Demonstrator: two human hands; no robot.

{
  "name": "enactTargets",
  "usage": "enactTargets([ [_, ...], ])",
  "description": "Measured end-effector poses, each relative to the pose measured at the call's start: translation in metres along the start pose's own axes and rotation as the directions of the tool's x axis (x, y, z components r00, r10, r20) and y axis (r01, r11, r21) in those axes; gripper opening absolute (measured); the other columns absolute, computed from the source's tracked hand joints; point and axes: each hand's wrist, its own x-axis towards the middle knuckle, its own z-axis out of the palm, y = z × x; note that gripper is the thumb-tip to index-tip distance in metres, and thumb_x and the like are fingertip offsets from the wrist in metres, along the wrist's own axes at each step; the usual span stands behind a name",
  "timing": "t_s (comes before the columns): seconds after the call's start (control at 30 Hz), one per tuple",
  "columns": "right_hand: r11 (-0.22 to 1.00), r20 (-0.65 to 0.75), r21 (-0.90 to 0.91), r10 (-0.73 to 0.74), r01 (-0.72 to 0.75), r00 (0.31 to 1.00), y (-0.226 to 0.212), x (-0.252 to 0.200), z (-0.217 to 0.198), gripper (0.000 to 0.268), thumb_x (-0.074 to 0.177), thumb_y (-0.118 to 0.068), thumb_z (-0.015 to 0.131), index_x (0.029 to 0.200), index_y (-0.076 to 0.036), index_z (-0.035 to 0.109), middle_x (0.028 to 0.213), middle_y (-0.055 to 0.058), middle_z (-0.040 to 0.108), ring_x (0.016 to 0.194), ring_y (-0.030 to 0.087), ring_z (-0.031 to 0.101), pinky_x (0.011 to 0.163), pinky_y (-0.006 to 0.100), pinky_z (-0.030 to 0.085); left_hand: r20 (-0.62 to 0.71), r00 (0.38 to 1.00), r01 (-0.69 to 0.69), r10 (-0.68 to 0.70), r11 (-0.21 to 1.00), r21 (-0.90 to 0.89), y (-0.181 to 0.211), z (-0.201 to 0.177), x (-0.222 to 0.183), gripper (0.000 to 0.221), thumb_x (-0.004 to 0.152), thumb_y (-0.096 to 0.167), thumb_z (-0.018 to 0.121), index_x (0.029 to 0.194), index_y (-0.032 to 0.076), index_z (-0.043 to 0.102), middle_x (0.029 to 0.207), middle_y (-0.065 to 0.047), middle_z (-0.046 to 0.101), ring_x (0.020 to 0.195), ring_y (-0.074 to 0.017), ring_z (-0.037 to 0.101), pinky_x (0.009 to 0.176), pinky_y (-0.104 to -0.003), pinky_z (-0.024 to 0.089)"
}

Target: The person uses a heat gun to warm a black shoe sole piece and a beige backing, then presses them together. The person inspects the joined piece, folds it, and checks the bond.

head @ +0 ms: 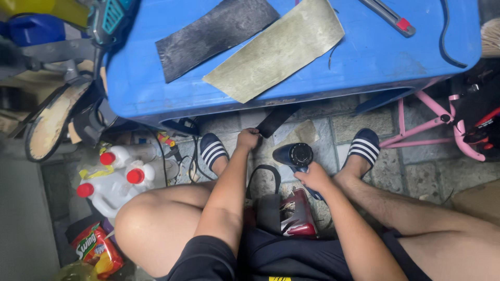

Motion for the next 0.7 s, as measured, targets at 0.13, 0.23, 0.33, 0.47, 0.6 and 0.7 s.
enactTargets([
  [0.13, 0.997, 0.069, -0.054, 0.065, -0.062, 0.995, -0.003, -0.002, -0.010, 0.032, 0.077, -0.020, 0.078, 0.095, 0.005, 0.071, 0.065, 0.012, 0.071, 0.053, 0.021, 0.068, 0.050, 0.035, 0.054, 0.196, 0.960, -0.257, 0.200, 0.909, 0.329, 0.039, -0.043, -0.014, 0.033, 0.083, 0.025, 0.075, 0.114, 0.012, 0.077, 0.118, -0.014, 0.074, 0.115, -0.0323, 0.068, 0.101, -0.038, 0.052],
  [0.23, 0.989, 0.026, -0.103, 0.112, -0.109, 0.993, -0.008, -0.002, -0.030, 0.034, 0.078, -0.019, 0.077, 0.098, 0.008, 0.069, 0.065, 0.015, 0.072, 0.051, 0.023, 0.068, 0.049, 0.035, 0.055, 0.293, 0.937, -0.317, 0.191, 0.816, 0.483, 0.088, -0.089, -0.058, 0.039, 0.084, 0.029, 0.074, 0.121, 0.016, 0.074, 0.125, -0.015, 0.070, 0.118, -0.0355, 0.065, 0.101, -0.043, 0.051],
  [0.33, 0.989, -0.066, -0.112, 0.092, -0.099, 0.994, -0.014, 0.003, -0.052, 0.037, 0.078, -0.019, 0.075, 0.103, 0.006, 0.066, 0.067, 0.017, 0.072, 0.053, 0.025, 0.069, 0.051, 0.038, 0.055, 0.336, 0.935, -0.337, 0.110, 0.567, 0.751, 0.144, -0.131, -0.129, 0.041, 0.081, 0.015, 0.073, 0.122, 0.011, 0.075, 0.136, -0.017, 0.065, 0.120, -0.0369, 0.065, 0.097, -0.047, 0.056],
  [0.47, 0.981, -0.251, -0.180, 0.023, -0.070, 0.968, -0.013, 0.010, -0.069, 0.042, 0.077, -0.022, 0.078, 0.104, 0.008, 0.066, 0.068, 0.019, 0.073, 0.057, 0.026, 0.072, 0.057, 0.038, 0.056, 0.318, 0.835, -0.546, 0.450, 0.599, 0.585, 0.172, -0.179, -0.236, 0.041, 0.084, 0.027, 0.073, 0.124, 0.017, 0.071, 0.129, -0.011, 0.064, 0.118, -0.0366, 0.060, 0.094, -0.051, 0.050],
  [0.6, 0.986, -0.272, -0.168, -0.027, -0.020, 0.962, -0.010, 0.015, -0.061, 0.038, 0.082, -0.027, 0.077, 0.095, 0.009, 0.073, 0.068, 0.015, 0.073, 0.058, 0.023, 0.072, 0.059, 0.036, 0.056, 0.245, 0.710, -0.703, 0.660, 0.648, 0.292, 0.167, -0.225, -0.264, 0.037, 0.093, 0.027, 0.068, 0.127, 0.013, 0.071, 0.127, -0.010, 0.069, 0.118, -0.0336, 0.066, 0.098, -0.044, 0.054],
  [0.7, 0.998, -0.184, -0.063, 0.011, -0.023, 0.983, -0.010, 0.014, -0.048, 0.035, 0.080, -0.025, 0.076, 0.094, 0.006, 0.074, 0.067, 0.014, 0.072, 0.054, 0.022, 0.068, 0.053, 0.037, 0.053, 0.254, 0.905, -0.425, 0.341, 0.695, 0.580, 0.156, -0.223, -0.250, 0.042, 0.092, 0.033, 0.071, 0.127, 0.010, 0.069, 0.133, -0.012, 0.065, 0.121, -0.0344, 0.063, 0.101, -0.044, 0.053],
])
